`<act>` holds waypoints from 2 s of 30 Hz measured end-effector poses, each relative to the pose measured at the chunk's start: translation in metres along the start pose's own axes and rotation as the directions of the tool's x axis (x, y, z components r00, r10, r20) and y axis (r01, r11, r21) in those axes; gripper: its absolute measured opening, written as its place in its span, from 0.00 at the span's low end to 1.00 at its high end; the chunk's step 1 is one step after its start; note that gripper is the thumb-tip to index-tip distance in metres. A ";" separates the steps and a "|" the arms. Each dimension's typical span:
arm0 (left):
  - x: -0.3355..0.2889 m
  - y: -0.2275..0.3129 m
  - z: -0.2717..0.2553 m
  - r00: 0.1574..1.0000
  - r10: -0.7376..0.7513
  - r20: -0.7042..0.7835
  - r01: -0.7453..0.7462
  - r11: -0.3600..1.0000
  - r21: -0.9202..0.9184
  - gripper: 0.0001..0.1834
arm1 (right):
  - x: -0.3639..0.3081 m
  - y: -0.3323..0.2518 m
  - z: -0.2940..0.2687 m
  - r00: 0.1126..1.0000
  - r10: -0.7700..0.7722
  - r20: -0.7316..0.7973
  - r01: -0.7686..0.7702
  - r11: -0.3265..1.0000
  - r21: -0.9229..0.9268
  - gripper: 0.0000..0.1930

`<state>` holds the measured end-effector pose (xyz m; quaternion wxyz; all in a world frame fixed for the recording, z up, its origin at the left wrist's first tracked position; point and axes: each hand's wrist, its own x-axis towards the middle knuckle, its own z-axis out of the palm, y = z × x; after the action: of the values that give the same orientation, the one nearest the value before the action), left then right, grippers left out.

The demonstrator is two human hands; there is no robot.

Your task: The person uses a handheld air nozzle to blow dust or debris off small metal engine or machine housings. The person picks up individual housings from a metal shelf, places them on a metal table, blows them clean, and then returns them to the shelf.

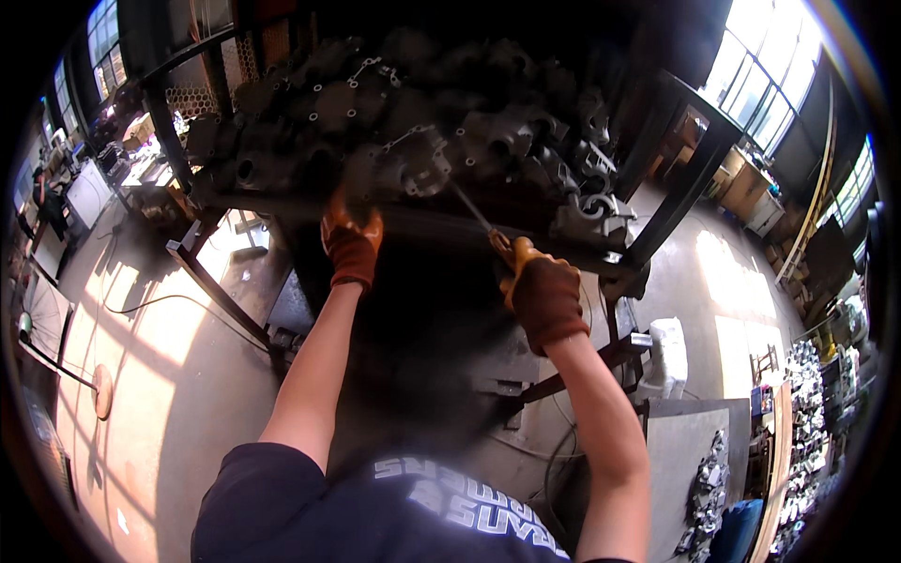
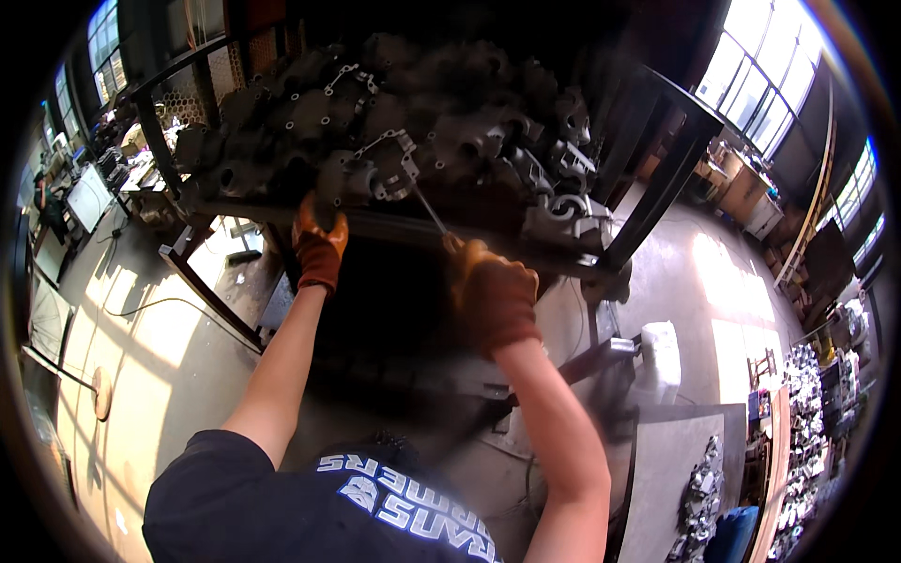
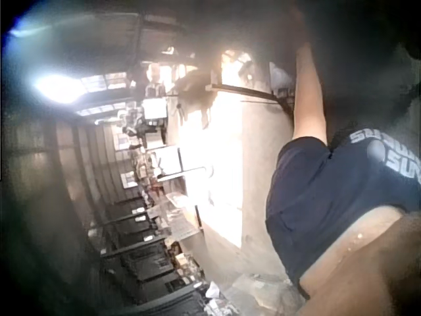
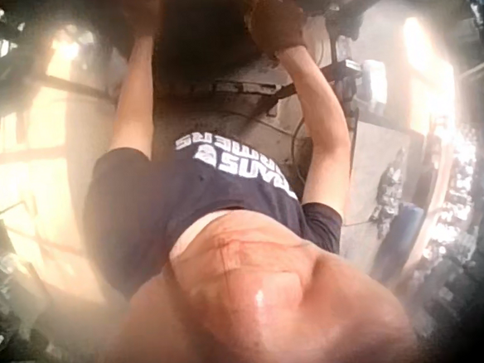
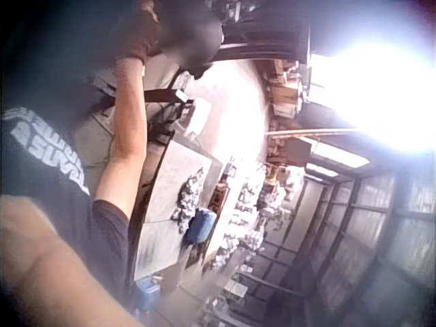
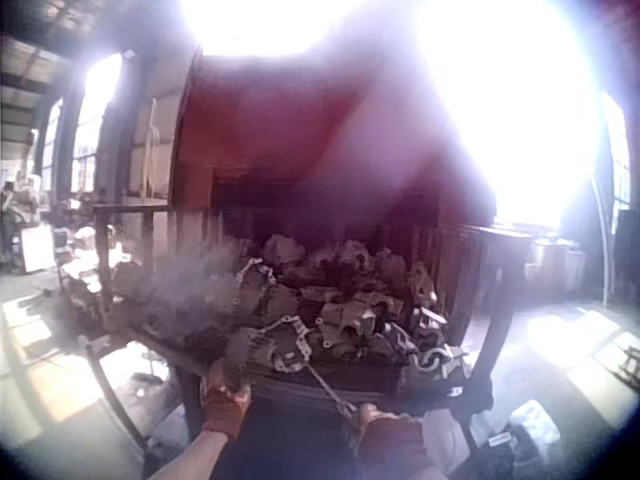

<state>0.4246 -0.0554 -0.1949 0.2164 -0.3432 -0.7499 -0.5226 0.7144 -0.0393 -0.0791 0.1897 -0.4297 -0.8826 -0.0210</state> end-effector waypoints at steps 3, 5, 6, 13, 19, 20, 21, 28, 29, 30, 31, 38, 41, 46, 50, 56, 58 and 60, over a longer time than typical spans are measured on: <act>-0.005 -0.032 -0.038 0.997 0.003 -0.073 0.003 0.996 0.088 0.29 | -0.003 -0.030 0.001 0.993 -0.009 -0.117 0.004 0.999 -0.044 0.17; -0.005 -0.035 -0.051 0.998 -0.022 -0.056 0.030 0.988 0.152 0.29 | -0.008 -0.036 0.005 0.994 0.024 -0.108 -0.026 0.999 -0.018 0.17; -0.004 -0.029 -0.055 0.997 0.050 -0.052 -0.042 0.990 0.138 0.30 | -0.005 -0.029 0.016 0.998 0.063 -0.025 -0.063 0.998 -0.009 0.17; 0.024 -0.002 -0.035 0.968 0.186 0.170 -0.203 0.975 0.088 0.34 | -0.022 -0.033 0.035 0.989 0.147 0.015 -0.147 0.987 0.065 0.17; 0.040 0.034 0.005 0.905 0.316 0.287 -0.381 0.900 0.213 0.33 | -0.050 -0.025 0.029 0.987 0.147 -0.059 -0.143 0.988 0.065 0.16; 0.042 0.052 0.013 0.887 0.299 0.352 -0.398 0.882 0.251 0.34 | -0.055 -0.018 0.027 0.985 0.174 -0.021 -0.173 0.984 0.037 0.16; 0.043 0.065 0.022 0.873 0.267 0.409 -0.404 0.864 0.299 0.36 | -0.062 -0.013 0.029 0.979 0.197 -0.049 -0.192 0.977 0.089 0.17; 0.058 0.108 0.094 0.810 -0.045 0.584 -0.340 0.776 0.531 0.44 | -0.143 0.002 0.013 0.919 0.393 -0.037 -0.384 0.911 0.152 0.19; 0.063 0.103 0.108 0.834 -0.056 0.548 -0.311 0.774 0.552 0.44 | -0.156 0.001 0.007 0.910 0.412 -0.038 -0.401 0.902 0.162 0.19; 0.068 0.094 0.121 0.856 -0.072 0.512 -0.283 0.765 0.579 0.43 | -0.168 0.001 0.008 0.903 0.429 -0.031 -0.417 0.891 0.180 0.19; 0.077 0.080 0.131 0.878 -0.090 0.471 -0.250 0.752 0.610 0.43 | -0.177 0.005 0.012 0.918 0.391 -0.063 -0.372 0.905 0.206 0.19; 0.162 0.102 0.086 0.731 0.093 0.676 -0.147 0.989 0.022 0.29 | -0.252 0.027 0.013 0.827 0.527 -0.197 -0.433 0.820 0.375 0.15; 0.215 0.081 0.102 0.694 0.317 0.647 -0.199 0.947 -0.250 0.25 | -0.264 0.031 0.025 0.782 0.609 -0.132 -0.525 0.759 0.385 0.16; 0.307 0.032 0.150 0.542 0.632 0.555 -0.044 0.680 -0.732 0.20 | -0.268 0.033 0.036 0.783 0.596 -0.177 -0.491 0.768 0.411 0.13; 0.338 0.022 0.163 0.392 0.756 0.524 0.493 0.308 -0.813 0.22 | -0.264 0.033 0.041 0.771 0.625 -0.121 -0.525 0.732 0.435 0.12; 0.225 0.067 0.070 0.391 0.749 0.535 0.359 0.412 -0.838 0.22 | -0.256 0.023 0.033 0.779 0.599 -0.184 -0.479 0.758 0.443 0.11; 0.228 0.040 0.055 0.298 0.732 0.613 0.306 0.535 -0.788 0.24 | -0.259 0.025 0.037 0.783 0.612 -0.115 -0.506 0.733 0.455 0.11; 0.218 0.033 0.028 0.304 0.516 0.801 -0.044 0.847 -0.530 0.25 | -0.261 0.025 0.038 0.799 0.595 -0.083 -0.498 0.733 0.463 0.11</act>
<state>0.3033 0.0408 -0.0352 -0.2309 -0.7414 -0.5347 -0.3334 0.8675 -0.2116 -0.2097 0.3738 -0.6151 -0.6712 0.1771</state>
